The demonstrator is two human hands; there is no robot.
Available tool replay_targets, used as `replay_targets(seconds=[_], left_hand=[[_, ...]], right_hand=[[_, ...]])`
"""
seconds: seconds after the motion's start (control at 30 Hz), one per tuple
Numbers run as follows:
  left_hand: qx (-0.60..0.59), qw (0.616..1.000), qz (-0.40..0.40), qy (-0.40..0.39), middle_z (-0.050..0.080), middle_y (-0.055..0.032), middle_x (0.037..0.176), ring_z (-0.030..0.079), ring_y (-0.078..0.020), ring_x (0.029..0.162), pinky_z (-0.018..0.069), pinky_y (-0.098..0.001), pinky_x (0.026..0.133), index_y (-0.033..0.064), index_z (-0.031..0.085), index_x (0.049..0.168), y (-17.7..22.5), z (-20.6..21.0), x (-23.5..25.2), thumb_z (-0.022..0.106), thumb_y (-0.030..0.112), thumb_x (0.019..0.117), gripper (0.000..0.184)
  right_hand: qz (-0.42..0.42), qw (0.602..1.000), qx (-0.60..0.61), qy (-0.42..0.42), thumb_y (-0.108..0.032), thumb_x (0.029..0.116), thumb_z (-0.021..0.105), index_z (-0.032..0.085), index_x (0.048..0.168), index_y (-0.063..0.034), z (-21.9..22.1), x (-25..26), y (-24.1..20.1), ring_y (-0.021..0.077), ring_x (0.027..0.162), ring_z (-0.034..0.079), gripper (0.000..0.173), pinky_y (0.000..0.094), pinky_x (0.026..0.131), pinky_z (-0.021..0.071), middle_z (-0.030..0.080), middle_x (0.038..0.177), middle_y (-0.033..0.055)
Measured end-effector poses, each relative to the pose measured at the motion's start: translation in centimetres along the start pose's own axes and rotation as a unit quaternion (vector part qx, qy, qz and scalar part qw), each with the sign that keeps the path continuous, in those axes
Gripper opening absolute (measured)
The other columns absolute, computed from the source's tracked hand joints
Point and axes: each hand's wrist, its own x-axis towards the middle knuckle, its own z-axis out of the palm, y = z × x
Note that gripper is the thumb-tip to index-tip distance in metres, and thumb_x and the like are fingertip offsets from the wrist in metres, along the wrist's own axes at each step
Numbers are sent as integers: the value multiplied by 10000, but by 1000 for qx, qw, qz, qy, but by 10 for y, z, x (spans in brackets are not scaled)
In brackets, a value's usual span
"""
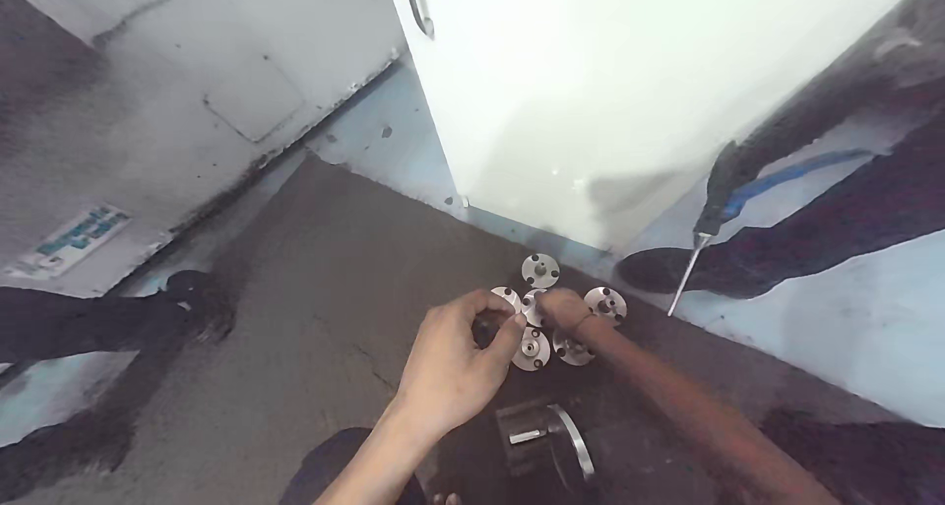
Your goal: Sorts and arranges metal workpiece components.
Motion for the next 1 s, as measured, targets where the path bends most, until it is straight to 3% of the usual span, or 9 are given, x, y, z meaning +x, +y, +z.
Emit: replay_targets(seconds=[0.1, 0.17, 0.23, 0.33, 0.43, 0.67, 0.77, 0.87, 1.0], left_hand=[[-2, 1000, -3, -3, 715, 107, 853, 658, 27, 717, 559, -180, 635, 189, 737, 1022, 1, -1, 1, 631, 338, 972, 189], [5, 1000, 6, 2, 719, 114, 860, 660, 33, 726, 559, -174, 640, 192, 739, 1026, 0, -1, 0, 626, 345, 974, 197], [10, 1000, 13, 8, 710, 117, 842, 651, 36, 712, 552, -175, 627, 193, 742, 1013, -2, 0, 0, 622, 349, 973, 200], [3, 1000, 14, 9, 711, 115, 850, 653, 37, 724, 554, -171, 636, 192, 744, 1007, -2, -1, 1, 626, 339, 972, 193], [-7, 1000, 10, 6, 714, 115, 860, 657, 33, 727, 561, -178, 640, 193, 747, 1008, -4, 0, 3, 630, 336, 974, 188], [-5, 1000, 1, 8, 711, 113, 846, 655, 30, 712, 556, -181, 623, 202, 747, 1005, -6, -3, 7, 628, 344, 970, 189], [-8, 1000, -3, 9, 707, 116, 843, 651, 31, 710, 554, -177, 626, 203, 748, 1005, -7, -4, 7, 637, 336, 970, 176], [-14, 1000, -6, 4, 715, 114, 843, 664, 22, 703, 571, -180, 619, 198, 743, 1009, -9, -5, 7, 633, 326, 974, 172], [0, 1000, -4, 4, 710, 123, 839, 659, 25, 697, 563, -181, 611, 212, 743, 1008, -11, -4, 8, 631, 347, 971, 179]], right_hand=[[7, 999, 50, -5, -245, 1023, 559, 633, 1266, -3, -8, 4, 6, 463, 1130, 642, 351, 657, 939, 497, 673, 1170, 272], [20, 996, 83, 2, -317, 986, 639, 620, 1334, -53, -17, 4, 15, 438, 1128, 648, 437, 639, 951, 501, 681, 1173, 245], [22, 994, 103, 25, -264, 927, 716, 653, 1275, -55, -23, 4, 26, 415, 1096, 654, 410, 626, 949, 505, 689, 1144, 218], [8, 989, 138, 54, -109, 960, 654, 665, 1265, -22, -33, 0, 41, 400, 1110, 654, 317, 606, 990, 485, 697, 1151, 216], [16, 982, 174, 67, -95, 961, 647, 669, 1243, -4, -30, -2, 50, 389, 1110, 660, 297, 595, 997, 494, 697, 1150, 221], [47, 992, 99, -66, -249, 1021, 602, 645, 1295, -15, -10, -14, 48, 454, 1220, 601, 363, 656, 1027, 438, 651, 1267, 267], [50, 992, 116, -11, -284, 1013, 619, 670, 1255, -4, -8, -19, 61, 440, 1218, 606, 373, 642, 1047, 436, 659, 1260, 260], [65, 979, 150, 121, -224, 1004, 630, 659, 1253, 24, -17, -25, 81, 442, 1191, 618, 353, 630, 1038, 459, 654, 1249, 268], [150, 942, 171, 247, -261, 976, 693, 656, 1241, 31, -26, -33, 116, 476, 1143, 621, 397, 670, 977, 481, 633, 1214, 301]])
